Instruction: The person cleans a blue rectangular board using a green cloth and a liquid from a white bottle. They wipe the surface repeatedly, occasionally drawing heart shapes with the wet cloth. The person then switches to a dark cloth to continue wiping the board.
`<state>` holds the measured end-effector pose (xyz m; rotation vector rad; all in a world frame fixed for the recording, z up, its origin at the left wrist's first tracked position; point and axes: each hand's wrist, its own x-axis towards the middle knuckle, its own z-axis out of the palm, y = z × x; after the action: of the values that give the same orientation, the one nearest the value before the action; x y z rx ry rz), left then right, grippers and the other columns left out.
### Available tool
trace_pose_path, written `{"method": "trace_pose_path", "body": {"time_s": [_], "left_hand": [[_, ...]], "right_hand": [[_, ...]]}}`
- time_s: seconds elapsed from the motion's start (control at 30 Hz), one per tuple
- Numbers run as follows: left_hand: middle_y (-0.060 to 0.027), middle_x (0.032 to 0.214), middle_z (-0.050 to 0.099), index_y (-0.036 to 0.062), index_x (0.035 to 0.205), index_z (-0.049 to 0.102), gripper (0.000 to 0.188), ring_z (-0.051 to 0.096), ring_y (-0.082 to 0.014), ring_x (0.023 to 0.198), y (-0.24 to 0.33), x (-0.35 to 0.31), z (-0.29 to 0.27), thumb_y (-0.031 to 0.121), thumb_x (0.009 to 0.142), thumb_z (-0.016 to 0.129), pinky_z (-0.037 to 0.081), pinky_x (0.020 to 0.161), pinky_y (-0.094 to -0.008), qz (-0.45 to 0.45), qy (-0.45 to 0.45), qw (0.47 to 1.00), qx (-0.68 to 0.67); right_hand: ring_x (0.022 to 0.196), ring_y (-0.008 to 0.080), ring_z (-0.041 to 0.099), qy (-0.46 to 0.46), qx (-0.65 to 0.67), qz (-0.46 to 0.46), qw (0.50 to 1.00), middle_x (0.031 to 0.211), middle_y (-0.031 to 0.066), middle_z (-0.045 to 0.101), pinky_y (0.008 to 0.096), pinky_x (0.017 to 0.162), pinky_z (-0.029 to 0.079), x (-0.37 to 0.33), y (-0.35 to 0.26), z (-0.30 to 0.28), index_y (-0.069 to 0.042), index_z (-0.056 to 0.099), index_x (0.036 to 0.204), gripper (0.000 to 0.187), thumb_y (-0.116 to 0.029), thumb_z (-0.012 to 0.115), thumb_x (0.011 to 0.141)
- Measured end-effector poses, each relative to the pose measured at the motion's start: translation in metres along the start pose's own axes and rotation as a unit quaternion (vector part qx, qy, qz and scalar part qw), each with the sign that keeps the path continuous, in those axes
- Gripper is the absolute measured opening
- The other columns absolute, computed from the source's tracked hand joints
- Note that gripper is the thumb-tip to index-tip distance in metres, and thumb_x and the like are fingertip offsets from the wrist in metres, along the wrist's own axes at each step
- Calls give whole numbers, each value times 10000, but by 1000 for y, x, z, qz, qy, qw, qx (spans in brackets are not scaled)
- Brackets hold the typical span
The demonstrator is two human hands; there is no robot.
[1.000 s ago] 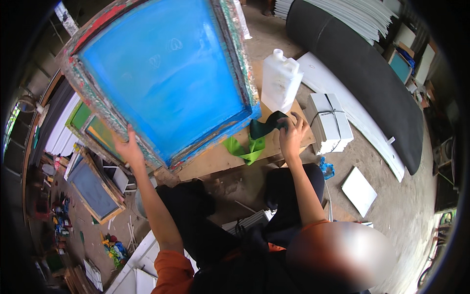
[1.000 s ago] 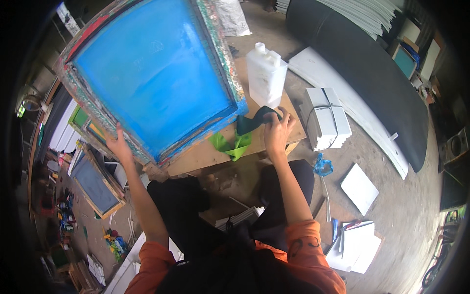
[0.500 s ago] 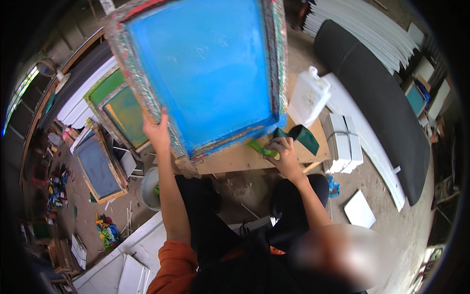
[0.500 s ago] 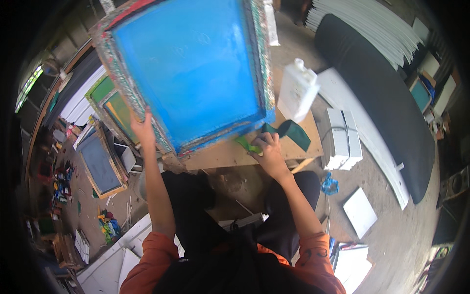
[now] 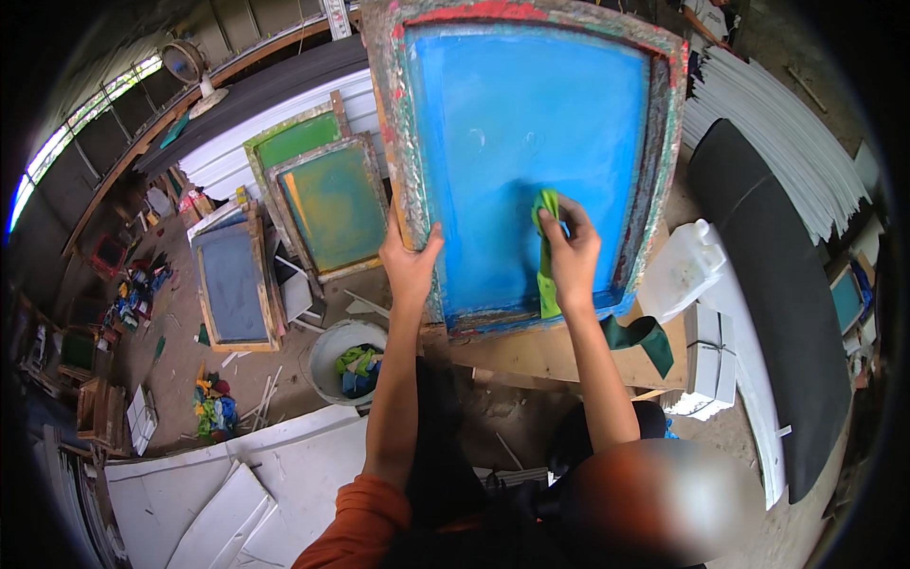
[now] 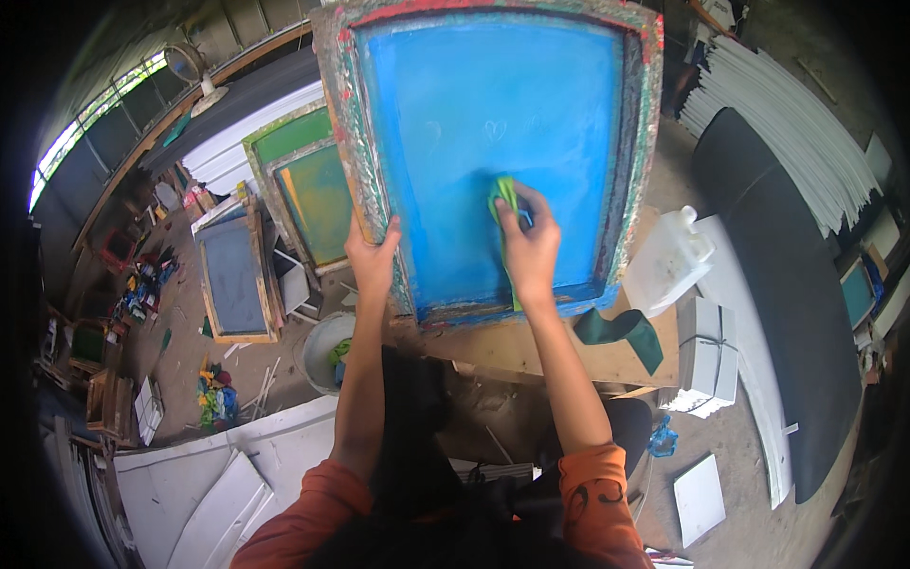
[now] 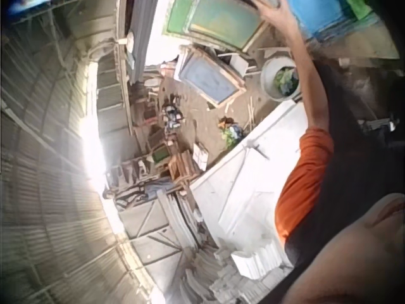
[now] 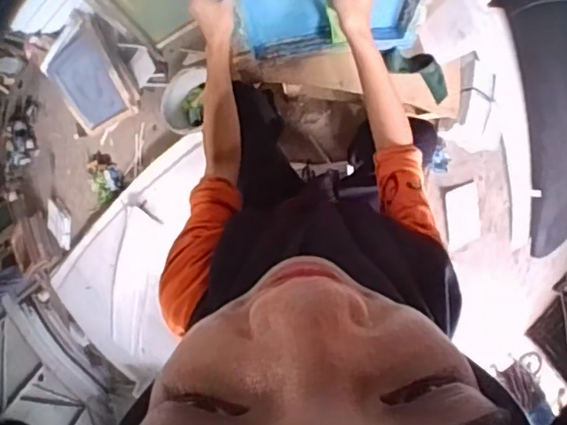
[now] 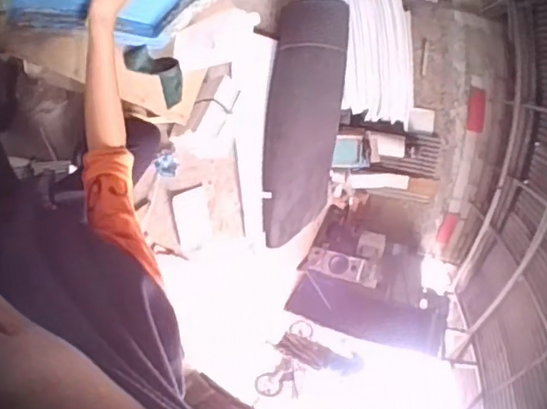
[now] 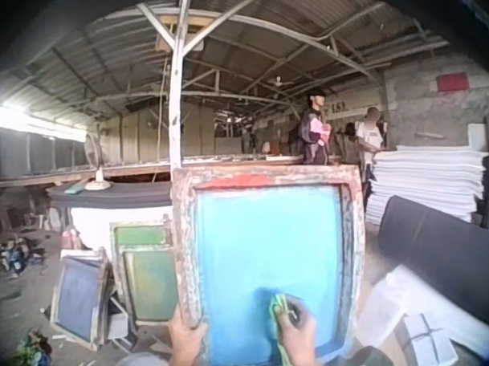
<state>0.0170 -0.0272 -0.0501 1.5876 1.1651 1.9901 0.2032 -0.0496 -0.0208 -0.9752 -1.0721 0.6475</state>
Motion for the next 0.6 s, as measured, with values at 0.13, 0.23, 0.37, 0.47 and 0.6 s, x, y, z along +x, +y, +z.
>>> {"method": "trace_pose_path", "body": {"time_s": [0.13, 0.23, 0.37, 0.47, 0.6], "left_hand": [[-70, 836, 608, -58, 1144, 492, 409, 538, -107, 666, -13, 1, -8, 62, 793, 664, 461, 602, -257, -3, -7, 1000, 24], [-95, 877, 625, -57, 1161, 492, 443, 565, -121, 728, -8, 2, -3, 36, 762, 661, 474, 674, -272, -21, -6, 1000, 10], [-103, 876, 636, -61, 1144, 503, 437, 580, -129, 748, -8, 3, -2, 22, 745, 662, 479, 709, -279, -40, -5, 999, -4], [-105, 874, 639, -64, 1122, 509, 418, 581, -129, 754, -11, 3, -1, 27, 745, 665, 481, 710, -281, -45, -5, 999, -23], [-106, 878, 640, -65, 1120, 509, 418, 580, -123, 767, -9, 5, -3, 37, 749, 672, 481, 717, -281, -39, -9, 999, 1]], "right_hand": [[869, 254, 574, 29, -187, -228, 955, 1062, 135, 564, 312, 763, 473, -3, 15, 36, -16, 607, 1089, 270, 23, 570, 824], [990, 264, 518, 23, -276, -289, 916, 1161, 125, 515, 332, 819, 448, 2, 23, 44, -17, 577, 1155, 343, 46, 562, 818], [1228, 346, 348, -6, -439, -337, 833, 1369, 114, 392, 471, 1018, 290, 6, 39, 52, -20, 503, 1247, 434, -53, 562, 818], [1360, 327, 207, -39, -507, -299, 808, 1465, 82, 277, 546, 1082, 147, 3, 48, 56, -50, 425, 1320, 547, -309, 550, 856], [1384, 319, 141, -141, -510, -291, 797, 1482, 83, 241, 592, 1073, 80, -19, 53, 56, -33, 392, 1340, 579, -358, 507, 875]]}}
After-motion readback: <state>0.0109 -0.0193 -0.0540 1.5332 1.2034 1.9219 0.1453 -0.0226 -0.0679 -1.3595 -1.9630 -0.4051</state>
